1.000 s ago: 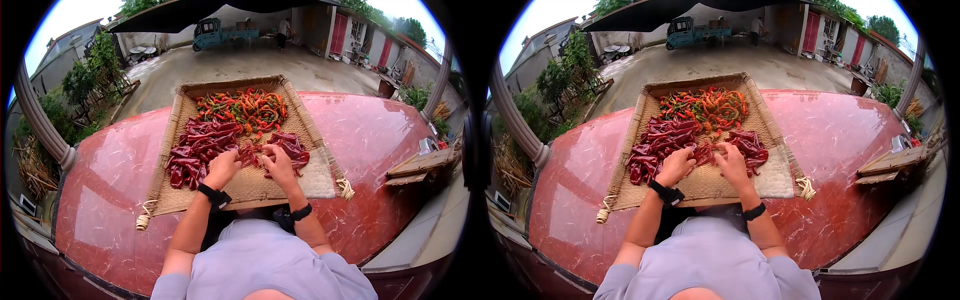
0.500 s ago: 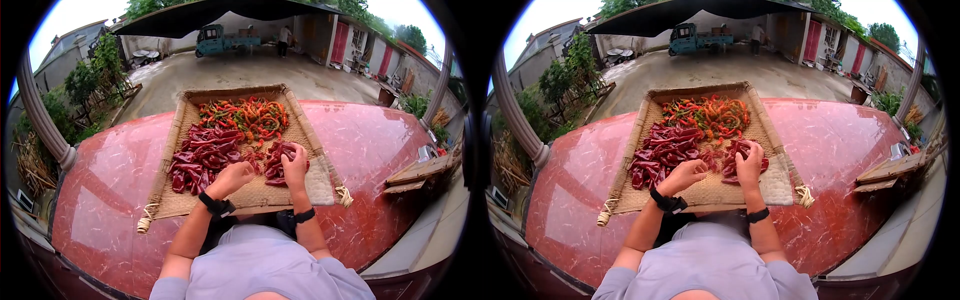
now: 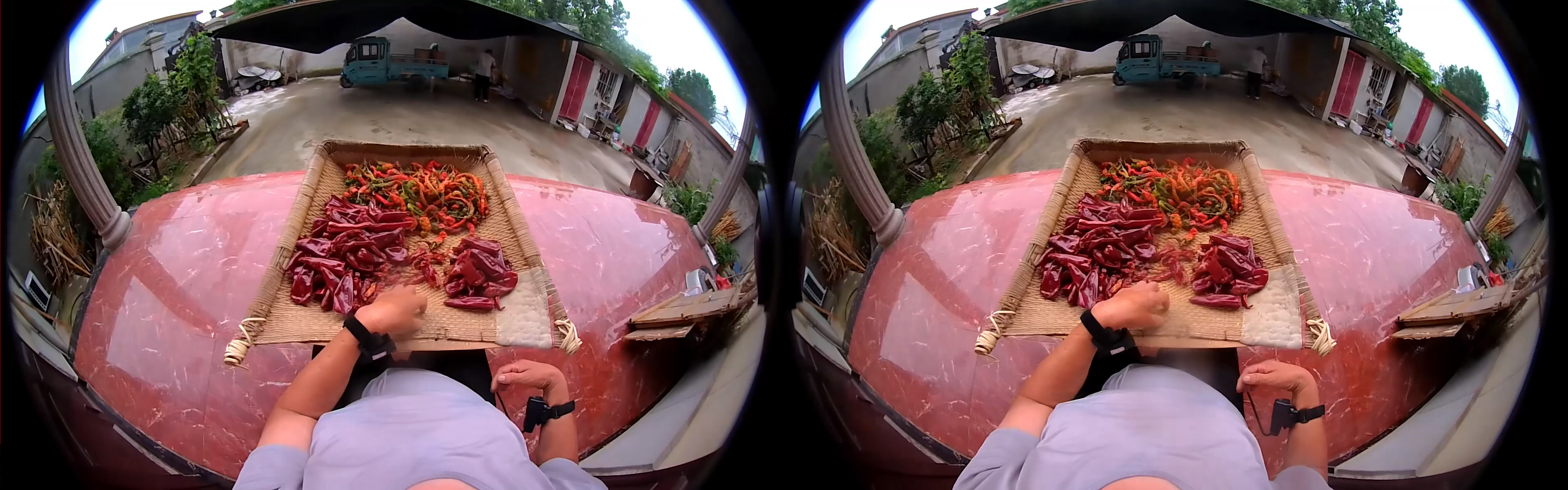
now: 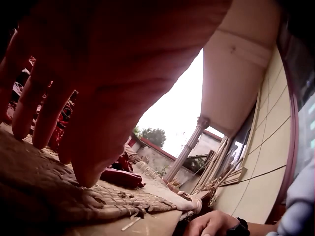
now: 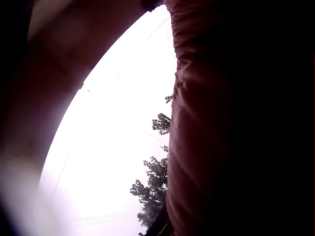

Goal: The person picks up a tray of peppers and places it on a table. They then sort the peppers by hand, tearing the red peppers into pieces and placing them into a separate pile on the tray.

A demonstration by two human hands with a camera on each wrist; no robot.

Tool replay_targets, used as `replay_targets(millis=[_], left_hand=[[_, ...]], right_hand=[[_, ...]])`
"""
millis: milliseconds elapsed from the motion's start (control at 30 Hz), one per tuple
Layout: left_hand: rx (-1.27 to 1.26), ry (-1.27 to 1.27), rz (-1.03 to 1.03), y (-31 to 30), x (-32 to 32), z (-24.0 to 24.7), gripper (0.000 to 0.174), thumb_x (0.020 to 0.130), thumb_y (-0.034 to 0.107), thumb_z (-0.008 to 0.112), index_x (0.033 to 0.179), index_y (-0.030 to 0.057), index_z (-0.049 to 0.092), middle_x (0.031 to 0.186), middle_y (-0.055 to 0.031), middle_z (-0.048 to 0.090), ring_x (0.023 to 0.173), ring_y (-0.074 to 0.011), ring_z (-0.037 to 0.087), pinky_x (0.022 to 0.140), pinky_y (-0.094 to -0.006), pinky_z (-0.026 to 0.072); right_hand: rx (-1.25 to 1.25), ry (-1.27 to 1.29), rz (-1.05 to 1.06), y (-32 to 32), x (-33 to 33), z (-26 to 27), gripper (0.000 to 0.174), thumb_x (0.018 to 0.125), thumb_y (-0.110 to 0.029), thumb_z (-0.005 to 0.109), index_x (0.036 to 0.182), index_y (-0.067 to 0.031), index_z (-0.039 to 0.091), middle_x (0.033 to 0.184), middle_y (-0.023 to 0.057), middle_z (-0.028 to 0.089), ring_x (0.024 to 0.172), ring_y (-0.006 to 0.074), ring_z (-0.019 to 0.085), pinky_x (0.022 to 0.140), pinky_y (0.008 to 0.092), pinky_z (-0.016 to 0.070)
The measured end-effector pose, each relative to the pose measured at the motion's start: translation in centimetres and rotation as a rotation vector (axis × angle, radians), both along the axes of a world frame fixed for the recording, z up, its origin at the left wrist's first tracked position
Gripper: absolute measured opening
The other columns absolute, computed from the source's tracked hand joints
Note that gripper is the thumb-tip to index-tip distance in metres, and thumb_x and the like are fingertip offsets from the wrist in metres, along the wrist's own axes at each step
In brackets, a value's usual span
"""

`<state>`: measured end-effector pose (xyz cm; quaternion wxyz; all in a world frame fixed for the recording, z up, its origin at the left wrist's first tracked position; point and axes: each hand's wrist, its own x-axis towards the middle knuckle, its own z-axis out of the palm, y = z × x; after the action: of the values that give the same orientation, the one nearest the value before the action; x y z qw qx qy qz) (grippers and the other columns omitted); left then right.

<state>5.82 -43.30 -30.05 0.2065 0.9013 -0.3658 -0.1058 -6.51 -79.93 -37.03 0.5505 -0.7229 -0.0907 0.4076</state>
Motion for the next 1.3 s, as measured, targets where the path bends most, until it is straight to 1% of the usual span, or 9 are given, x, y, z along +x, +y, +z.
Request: replay_targets(millis=[267, 367, 567, 633, 700, 833, 1033, 1167, 1300], left_hand=[[0.056, -0.086, 0.063, -1.5, -0.7, 0.0, 0.029, 0.079, 0.026, 0.065, 0.101, 0.007, 0.063, 0.103, -0.0197, 0.056, 0.1, -0.0385, 0.055, 0.085, -0.0458, 0.0477], [0.083, -0.097, -0.01, -1.3, -0.1, -0.3, 0.031, 0.079, 0.028, 0.066, 0.103, 0.0084, 0.062, 0.105, -0.0184, 0.055, 0.102, -0.0378, 0.054, 0.085, -0.0454, 0.0473], [0.159, -0.025, 0.026, -2.2, -0.2, 0.7, 0.034, 0.08, 0.029, 0.066, 0.106, 0.0085, 0.06, 0.105, -0.018, 0.054, 0.105, -0.0362, 0.051, 0.088, -0.044, 0.0453], [0.17, -0.018, 0.025, -2.2, -0.2, 0.9, 0.034, 0.08, 0.029, 0.066, 0.107, 0.0086, 0.06, 0.105, -0.0181, 0.054, 0.106, -0.0361, 0.051, 0.089, -0.0438, 0.0452], [0.151, -0.011, 0.025, -2.1, -0.1, 0.7, 0.034, 0.08, 0.029, 0.066, 0.107, 0.0089, 0.059, 0.106, -0.0181, 0.053, 0.107, -0.0361, 0.05, 0.09, -0.0433, 0.0446], [0.124, 0.002, 0.022, -1.9, -0.4, 0.7, 0.034, 0.081, 0.029, 0.067, 0.108, 0.0094, 0.059, 0.107, -0.0178, 0.053, 0.11, -0.0365, 0.049, 0.092, -0.0435, 0.0439], [0.107, -0.02, 0.032, -1.7, -0.5, 0.6, 0.037, 0.082, 0.029, 0.069, 0.111, 0.0102, 0.058, 0.109, -0.0178, 0.052, 0.11, -0.0367, 0.048, 0.093, -0.0446, 0.0433], [0.085, -0.029, 0.007, -1.6, -0.4, -0.1, 0.036, 0.083, 0.029, 0.068, 0.111, 0.0091, 0.058, 0.109, -0.0181, 0.052, 0.11, -0.0374, 0.047, 0.093, -0.0455, 0.0433], [0.075, -0.04, 0.009, -1.3, -0.4, -0.1, 0.036, 0.083, 0.029, 0.068, 0.111, 0.0095, 0.057, 0.109, -0.0176, 0.052, 0.11, -0.0377, 0.047, 0.093, -0.0461, 0.0432]], right_hand=[[-0.084, 0.279, -0.766, -4.8, -1.1, -20.7, 0.029, 0.093, -0.021, 0.061, 0.118, -0.0051, 0.062, 0.089, 0.0041, 0.067, 0.082, 0.0165, 0.064, 0.079, 0.0337, 0.0522], [0.252, 0.371, -0.769, -4.4, -0.4, -25.4, 0.018, 0.093, -0.015, 0.059, 0.109, -0.0064, 0.061, 0.076, 0.0006, 0.061, 0.057, 0.0096, 0.053, 0.048, 0.0244, 0.0431], [0.293, 0.366, -0.812, -3.0, 0.6, -28.3, 0.012, 0.093, -0.011, 0.05, 0.091, -0.0147, 0.061, 0.061, -0.006, 0.046, 0.046, 0.0094, 0.041, 0.041, 0.0279, 0.0354], [-0.115, -0.297, -0.559, -5.6, 0.2, -38.6, 0.021, 0.095, -0.016, 0.049, 0.106, -0.0121, 0.066, 0.069, -0.0015, 0.058, 0.054, 0.0133, 0.053, 0.048, 0.0318, 0.0449], [-0.333, -0.351, -0.675, -3.2, -1.3, -35.2, 0.027, 0.095, -0.02, 0.048, 0.113, -0.0107, 0.067, 0.074, 0.0019, 0.063, 0.06, 0.0161, 0.059, 0.055, 0.033, 0.05], [-1.159, -0.163, -0.206, -0.5, -3.4, -27.9, 0.032, 0.096, -0.026, 0.047, 0.116, -0.0082, 0.065, 0.09, 0.0172, 0.07, 0.082, 0.0349, 0.069, 0.071, 0.0437, 0.0539], [-0.806, -0.433, -0.737, 0.2, -3.8, -25.2, 0.034, 0.099, -0.033, 0.041, 0.106, -0.0087, 0.063, 0.094, 0.0223, 0.068, 0.091, 0.0415, 0.066, 0.076, 0.0504, 0.0519], [-1.005, -0.405, -0.291, 1.0, -3.5, -24.9, 0.028, 0.099, -0.033, 0.044, 0.113, -0.0131, 0.058, 0.091, 0.0205, 0.069, 0.088, 0.0374, 0.067, 0.067, 0.0531, 0.0496], [-1.035, -0.616, -0.315, 1.3, -2.8, -24.7, 0.029, 0.095, -0.035, 0.051, 0.106, -0.0106, 0.062, 0.087, 0.0165, 0.069, 0.087, 0.0346, 0.068, 0.066, 0.0521, 0.0495]])
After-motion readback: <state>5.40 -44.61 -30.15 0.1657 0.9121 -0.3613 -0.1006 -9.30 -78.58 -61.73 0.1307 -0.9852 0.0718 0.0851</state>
